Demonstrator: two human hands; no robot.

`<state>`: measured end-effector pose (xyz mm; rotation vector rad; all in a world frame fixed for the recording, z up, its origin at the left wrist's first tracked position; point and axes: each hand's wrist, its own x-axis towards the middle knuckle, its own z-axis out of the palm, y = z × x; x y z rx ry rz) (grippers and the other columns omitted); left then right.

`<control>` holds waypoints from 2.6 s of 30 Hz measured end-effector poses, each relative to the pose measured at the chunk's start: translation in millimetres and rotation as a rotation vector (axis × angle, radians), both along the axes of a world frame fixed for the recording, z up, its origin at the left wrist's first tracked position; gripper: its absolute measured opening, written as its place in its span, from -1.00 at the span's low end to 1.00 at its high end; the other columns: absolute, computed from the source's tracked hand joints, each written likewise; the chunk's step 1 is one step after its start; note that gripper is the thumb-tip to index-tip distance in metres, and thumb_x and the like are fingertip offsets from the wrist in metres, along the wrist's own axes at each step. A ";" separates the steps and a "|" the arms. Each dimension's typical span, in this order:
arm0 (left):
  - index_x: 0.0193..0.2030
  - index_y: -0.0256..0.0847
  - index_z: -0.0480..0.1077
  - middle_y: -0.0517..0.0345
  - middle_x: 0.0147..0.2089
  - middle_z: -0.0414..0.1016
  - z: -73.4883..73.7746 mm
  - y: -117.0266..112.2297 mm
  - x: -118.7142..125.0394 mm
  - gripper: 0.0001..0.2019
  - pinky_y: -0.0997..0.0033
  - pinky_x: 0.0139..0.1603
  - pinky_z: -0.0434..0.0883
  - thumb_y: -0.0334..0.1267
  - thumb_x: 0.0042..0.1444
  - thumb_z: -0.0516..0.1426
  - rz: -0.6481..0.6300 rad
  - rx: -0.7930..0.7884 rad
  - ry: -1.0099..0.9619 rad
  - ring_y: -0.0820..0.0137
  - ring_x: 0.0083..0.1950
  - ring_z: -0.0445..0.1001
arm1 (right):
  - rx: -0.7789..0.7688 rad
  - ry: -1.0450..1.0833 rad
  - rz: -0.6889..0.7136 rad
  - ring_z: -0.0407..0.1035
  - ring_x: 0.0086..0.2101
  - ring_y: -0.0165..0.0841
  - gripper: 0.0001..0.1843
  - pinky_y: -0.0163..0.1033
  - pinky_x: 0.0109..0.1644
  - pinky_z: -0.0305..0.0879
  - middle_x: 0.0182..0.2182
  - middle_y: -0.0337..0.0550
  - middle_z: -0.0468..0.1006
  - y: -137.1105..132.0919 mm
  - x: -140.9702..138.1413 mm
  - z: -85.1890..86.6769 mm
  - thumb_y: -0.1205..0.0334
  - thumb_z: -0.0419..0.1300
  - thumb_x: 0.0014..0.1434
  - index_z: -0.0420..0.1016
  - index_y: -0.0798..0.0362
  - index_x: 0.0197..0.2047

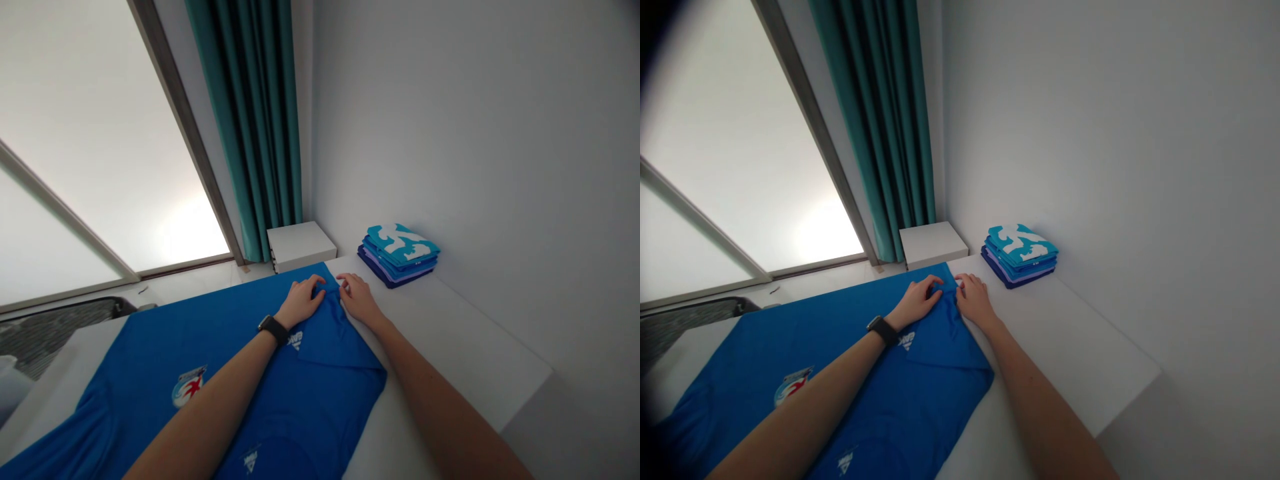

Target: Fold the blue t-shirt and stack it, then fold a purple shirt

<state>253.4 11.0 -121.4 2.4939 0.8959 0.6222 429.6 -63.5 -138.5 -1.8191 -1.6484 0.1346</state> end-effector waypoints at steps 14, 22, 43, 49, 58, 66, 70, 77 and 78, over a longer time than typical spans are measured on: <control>-0.03 -0.13 0.37 0.25 -0.40 0.44 -0.7 2.5 -0.2 -0.77 0.38 -0.21 0.29 -0.29 0.20 0.03 -0.003 -0.047 -0.056 0.35 -0.34 0.46 | -0.009 -0.064 0.040 0.18 0.10 -0.15 -0.49 0.01 0.19 0.17 0.08 0.09 0.32 -46.1 -28.3 7.5 0.31 -0.03 0.25 0.15 0.11 0.27; -0.03 -0.13 0.38 0.24 -0.39 0.45 1.1 2.0 0.4 -0.77 0.38 -0.21 0.29 -0.27 0.20 0.03 0.013 -0.054 -0.032 0.34 -0.32 0.46 | -0.126 -0.231 0.208 0.27 -0.05 -0.12 -0.62 0.05 0.07 0.25 -0.06 0.03 0.37 -129.1 -29.5 25.6 0.25 0.18 0.16 0.34 0.06 0.06; -0.02 -0.14 0.39 0.18 -0.29 0.49 -4.4 6.8 -0.1 -0.75 0.36 -0.17 0.31 -0.26 0.21 0.00 -0.002 -0.034 -0.018 0.33 -0.27 0.49 | -0.209 -0.195 0.307 0.36 -0.21 -0.25 -0.62 -0.11 -0.07 0.31 -0.25 -0.08 0.51 -174.8 -3.0 29.6 0.56 0.02 0.09 0.45 0.03 -0.10; -0.02 -0.14 0.40 0.18 -0.29 0.50 -6.4 7.0 0.4 -0.75 0.32 -0.12 0.30 -0.25 0.21 0.00 -0.008 -0.027 -0.018 0.32 -0.25 0.49 | -0.238 -0.090 0.285 0.36 -0.26 -0.29 -0.75 -0.14 -0.09 0.27 -0.31 -0.12 0.52 -160.7 -9.8 50.0 0.46 0.02 0.16 0.47 0.02 -0.22; -0.06 -0.15 0.40 0.18 -0.31 0.51 0.3 2.7 -0.6 -0.75 0.37 -0.19 0.32 -0.30 0.17 -0.01 0.009 -0.074 -0.048 0.34 -0.28 0.48 | -0.092 0.040 0.051 0.29 -0.47 -0.39 -0.73 -0.31 -0.33 0.15 -0.50 -0.27 0.44 -59.7 -7.9 41.1 0.41 -0.03 0.18 0.47 0.04 -0.19; -0.17 -0.15 0.37 0.24 -0.39 0.46 -1.4 3.8 -0.5 -0.81 0.37 -0.20 0.30 -0.36 0.11 -0.01 0.004 -0.081 -0.112 0.38 -0.39 0.42 | -0.209 -0.059 0.011 0.30 -0.49 -0.40 -0.93 -0.32 -0.38 0.05 -0.56 -0.35 0.38 -55.1 -22.3 29.5 0.25 0.12 0.21 0.40 0.00 -0.22; -0.14 -0.15 0.37 0.24 -0.37 0.46 -1.8 2.6 -0.5 -0.80 0.35 -0.17 0.31 -0.34 0.12 0.00 0.030 -0.080 -0.102 0.38 -0.38 0.43 | -0.214 -0.132 0.137 0.30 -0.45 -0.39 -0.92 -0.30 -0.29 0.12 -0.52 -0.32 0.40 -68.6 -24.8 28.1 0.27 0.15 0.21 0.41 0.02 -0.21; -0.06 -0.14 0.35 0.21 -0.31 0.49 -5.3 2.1 0.9 -0.78 0.24 -0.01 0.26 -0.29 0.18 0.00 0.038 -0.015 -0.038 0.32 -0.27 0.48 | -0.169 -0.139 0.199 0.35 -0.35 -0.35 -0.83 -0.25 -0.18 0.19 -0.40 -0.24 0.47 -68.5 -26.7 32.8 0.35 0.14 0.20 0.42 0.04 -0.11; -0.06 -0.14 0.36 0.22 -0.32 0.48 -6.0 2.9 0.9 -0.78 0.26 -0.03 0.27 -0.29 0.18 0.00 0.036 -0.020 -0.047 0.33 -0.28 0.48 | -0.146 -0.165 0.211 0.36 -0.32 -0.34 -0.84 -0.23 -0.14 0.19 -0.36 -0.21 0.49 -70.2 -29.9 34.9 0.35 0.14 0.21 0.42 0.04 -0.12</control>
